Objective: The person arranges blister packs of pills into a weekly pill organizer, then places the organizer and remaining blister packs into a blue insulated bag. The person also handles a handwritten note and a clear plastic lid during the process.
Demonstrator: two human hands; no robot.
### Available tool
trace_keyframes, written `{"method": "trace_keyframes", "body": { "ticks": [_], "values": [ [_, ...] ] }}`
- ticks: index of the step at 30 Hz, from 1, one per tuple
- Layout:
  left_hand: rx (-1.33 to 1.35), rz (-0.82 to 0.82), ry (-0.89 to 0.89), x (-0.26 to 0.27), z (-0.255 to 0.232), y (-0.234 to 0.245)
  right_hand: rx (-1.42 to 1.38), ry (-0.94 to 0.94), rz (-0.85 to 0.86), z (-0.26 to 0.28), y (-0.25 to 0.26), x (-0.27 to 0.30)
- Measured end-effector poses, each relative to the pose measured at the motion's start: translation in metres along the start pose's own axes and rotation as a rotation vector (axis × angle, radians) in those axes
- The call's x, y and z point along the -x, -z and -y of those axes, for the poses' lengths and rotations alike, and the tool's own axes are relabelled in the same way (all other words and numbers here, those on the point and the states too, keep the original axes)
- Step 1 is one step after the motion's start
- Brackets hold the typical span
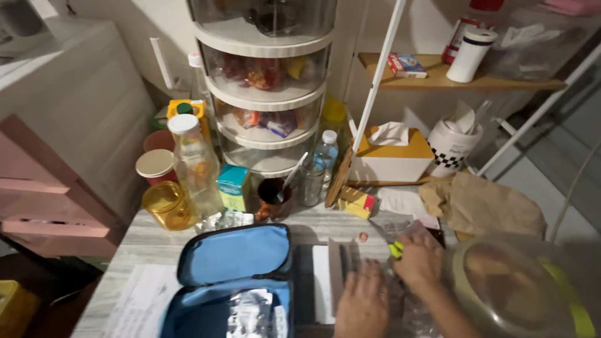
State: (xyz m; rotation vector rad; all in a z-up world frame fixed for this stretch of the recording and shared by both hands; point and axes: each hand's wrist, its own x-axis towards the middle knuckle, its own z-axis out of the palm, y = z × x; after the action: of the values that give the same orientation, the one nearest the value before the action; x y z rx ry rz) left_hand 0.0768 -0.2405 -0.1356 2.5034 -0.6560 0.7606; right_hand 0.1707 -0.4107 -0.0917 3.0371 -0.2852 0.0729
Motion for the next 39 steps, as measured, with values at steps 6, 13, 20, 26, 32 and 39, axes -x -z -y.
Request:
{"method": "trace_keyframes", "body": {
  "ticks": [6, 13, 20, 26, 32, 39],
  "values": [
    [-0.314, 0.323, 0.247, -0.008, 0.021, -0.004, -0.217, 0.126, -0.125, -0.003, 0.019, -0.003],
    [-0.353, 0.329, 0.274, -0.014, 0.031, 0.007, -0.550, 0.757, -0.229, 0.046, 0.006, -0.074],
    [-0.281, 0.288, 0.330, -0.018, 0.027, 0.003, -0.780, 0.468, -0.297, 0.071, -0.028, -0.078],
    [-0.243, 0.368, 0.290, -0.042, 0.012, 0.011, -0.680, -0.113, -0.218, -0.033, -0.035, -0.035],
    [0.422, 0.165, 0.505, -0.072, -0.014, -0.033, -0.282, -0.033, -0.020, -0.053, -0.075, -0.008],
    [0.493, 0.319, 0.864, -0.071, 0.002, -0.077, -0.729, -0.148, -0.190, -0.034, -0.084, -0.009]
  ]
}}
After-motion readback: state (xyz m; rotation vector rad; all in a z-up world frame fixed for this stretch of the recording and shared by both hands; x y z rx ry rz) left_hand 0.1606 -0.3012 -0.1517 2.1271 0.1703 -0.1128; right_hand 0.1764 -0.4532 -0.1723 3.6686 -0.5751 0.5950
